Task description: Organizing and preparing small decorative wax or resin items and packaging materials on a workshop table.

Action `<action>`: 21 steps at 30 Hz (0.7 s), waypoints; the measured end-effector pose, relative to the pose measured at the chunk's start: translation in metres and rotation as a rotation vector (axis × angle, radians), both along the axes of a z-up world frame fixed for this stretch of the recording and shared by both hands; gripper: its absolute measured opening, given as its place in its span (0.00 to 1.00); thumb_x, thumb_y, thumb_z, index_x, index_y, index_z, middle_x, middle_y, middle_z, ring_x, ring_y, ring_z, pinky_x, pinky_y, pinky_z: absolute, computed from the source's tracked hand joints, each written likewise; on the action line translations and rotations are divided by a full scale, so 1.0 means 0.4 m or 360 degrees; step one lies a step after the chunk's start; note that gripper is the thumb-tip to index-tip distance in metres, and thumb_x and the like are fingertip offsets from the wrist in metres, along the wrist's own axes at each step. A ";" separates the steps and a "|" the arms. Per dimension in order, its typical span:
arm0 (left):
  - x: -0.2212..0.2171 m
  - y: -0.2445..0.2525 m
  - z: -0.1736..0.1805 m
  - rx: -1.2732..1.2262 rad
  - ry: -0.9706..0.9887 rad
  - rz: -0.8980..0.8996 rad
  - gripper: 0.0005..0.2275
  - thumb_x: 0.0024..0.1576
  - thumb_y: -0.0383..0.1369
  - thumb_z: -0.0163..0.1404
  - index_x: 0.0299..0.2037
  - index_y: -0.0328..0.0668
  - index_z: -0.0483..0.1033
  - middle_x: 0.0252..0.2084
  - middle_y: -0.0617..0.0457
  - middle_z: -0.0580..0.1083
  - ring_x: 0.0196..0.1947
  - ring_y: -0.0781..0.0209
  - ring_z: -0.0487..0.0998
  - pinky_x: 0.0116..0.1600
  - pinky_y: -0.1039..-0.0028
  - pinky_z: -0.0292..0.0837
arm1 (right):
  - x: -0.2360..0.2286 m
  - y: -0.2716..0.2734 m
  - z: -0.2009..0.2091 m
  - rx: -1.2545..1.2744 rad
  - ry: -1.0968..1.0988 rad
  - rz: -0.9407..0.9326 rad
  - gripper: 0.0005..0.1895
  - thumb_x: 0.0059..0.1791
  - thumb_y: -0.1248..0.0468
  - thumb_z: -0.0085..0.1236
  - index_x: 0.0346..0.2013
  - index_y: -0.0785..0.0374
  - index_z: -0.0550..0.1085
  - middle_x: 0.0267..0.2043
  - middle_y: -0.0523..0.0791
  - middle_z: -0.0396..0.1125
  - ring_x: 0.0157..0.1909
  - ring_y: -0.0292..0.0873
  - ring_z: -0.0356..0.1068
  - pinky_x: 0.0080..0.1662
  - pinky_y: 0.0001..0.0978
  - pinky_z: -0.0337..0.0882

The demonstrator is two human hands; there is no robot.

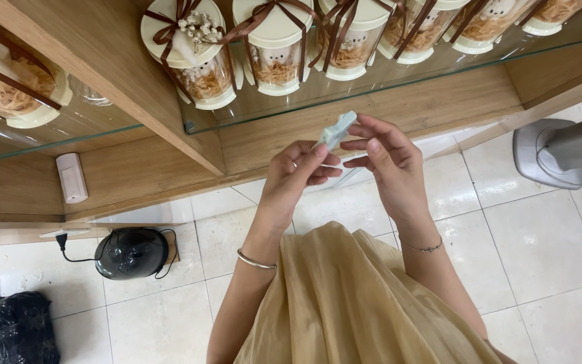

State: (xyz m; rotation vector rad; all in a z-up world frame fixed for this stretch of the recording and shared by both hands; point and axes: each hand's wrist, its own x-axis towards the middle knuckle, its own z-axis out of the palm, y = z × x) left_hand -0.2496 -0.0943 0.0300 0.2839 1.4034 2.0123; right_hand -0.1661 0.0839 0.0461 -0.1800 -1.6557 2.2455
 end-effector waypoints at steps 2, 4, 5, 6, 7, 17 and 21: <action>0.010 0.011 0.012 0.0153 0.0125 0.0120 0.17 0.60 0.39 0.59 0.49 0.33 0.73 0.43 0.49 0.80 0.43 0.62 0.83 0.49 0.74 0.77 | 0.008 -0.008 -0.005 -0.0025 0.0142 0.0085 0.30 0.57 0.57 0.58 0.69 0.69 0.63 0.64 0.50 0.67 0.63 0.46 0.71 0.58 0.41 0.77; 0.025 0.016 0.046 0.0307 0.0248 0.0239 0.18 0.57 0.33 0.64 0.51 0.31 0.71 0.45 0.49 0.79 0.45 0.64 0.81 0.51 0.72 0.78 | 0.017 -0.016 -0.002 -0.0051 0.0282 0.0171 0.35 0.57 0.56 0.60 0.72 0.69 0.60 0.67 0.49 0.65 0.68 0.47 0.68 0.63 0.45 0.76; 0.035 0.016 0.074 0.0120 0.0513 0.0358 0.21 0.55 0.31 0.66 0.52 0.32 0.70 0.46 0.49 0.79 0.44 0.63 0.81 0.50 0.73 0.79 | 0.023 -0.020 0.003 -0.0171 0.0309 0.0250 0.38 0.56 0.55 0.61 0.74 0.69 0.57 0.70 0.50 0.63 0.70 0.46 0.66 0.65 0.44 0.73; 0.046 0.016 0.102 -0.0071 0.0776 0.0475 0.23 0.52 0.30 0.68 0.53 0.33 0.69 0.46 0.49 0.79 0.43 0.63 0.81 0.50 0.73 0.80 | 0.030 -0.024 0.008 -0.0291 0.0336 0.0328 0.41 0.55 0.54 0.62 0.76 0.68 0.55 0.72 0.50 0.62 0.72 0.45 0.64 0.67 0.43 0.70; 0.052 0.018 0.107 -0.0073 0.0775 0.0473 0.23 0.52 0.30 0.68 0.53 0.33 0.69 0.46 0.49 0.79 0.43 0.63 0.81 0.50 0.73 0.80 | 0.033 -0.027 0.009 -0.0293 0.0336 0.0326 0.41 0.55 0.54 0.62 0.76 0.68 0.55 0.72 0.50 0.62 0.72 0.45 0.64 0.67 0.43 0.70; 0.095 0.081 0.119 -0.0669 0.1345 0.0558 0.29 0.45 0.44 0.71 0.49 0.41 0.67 0.35 0.57 0.80 0.36 0.66 0.85 0.42 0.74 0.80 | 0.085 0.018 -0.017 -0.0682 0.0236 0.0221 0.31 0.60 0.64 0.54 0.76 0.65 0.58 0.66 0.54 0.67 0.61 0.43 0.69 0.62 0.37 0.69; 0.116 0.116 0.121 -0.0709 0.1553 0.0545 0.30 0.45 0.46 0.71 0.49 0.42 0.67 0.36 0.58 0.79 0.38 0.65 0.84 0.42 0.72 0.79 | 0.108 0.040 -0.002 -0.0707 0.0212 0.0112 0.28 0.59 0.66 0.51 0.74 0.65 0.60 0.63 0.53 0.68 0.63 0.44 0.70 0.64 0.38 0.71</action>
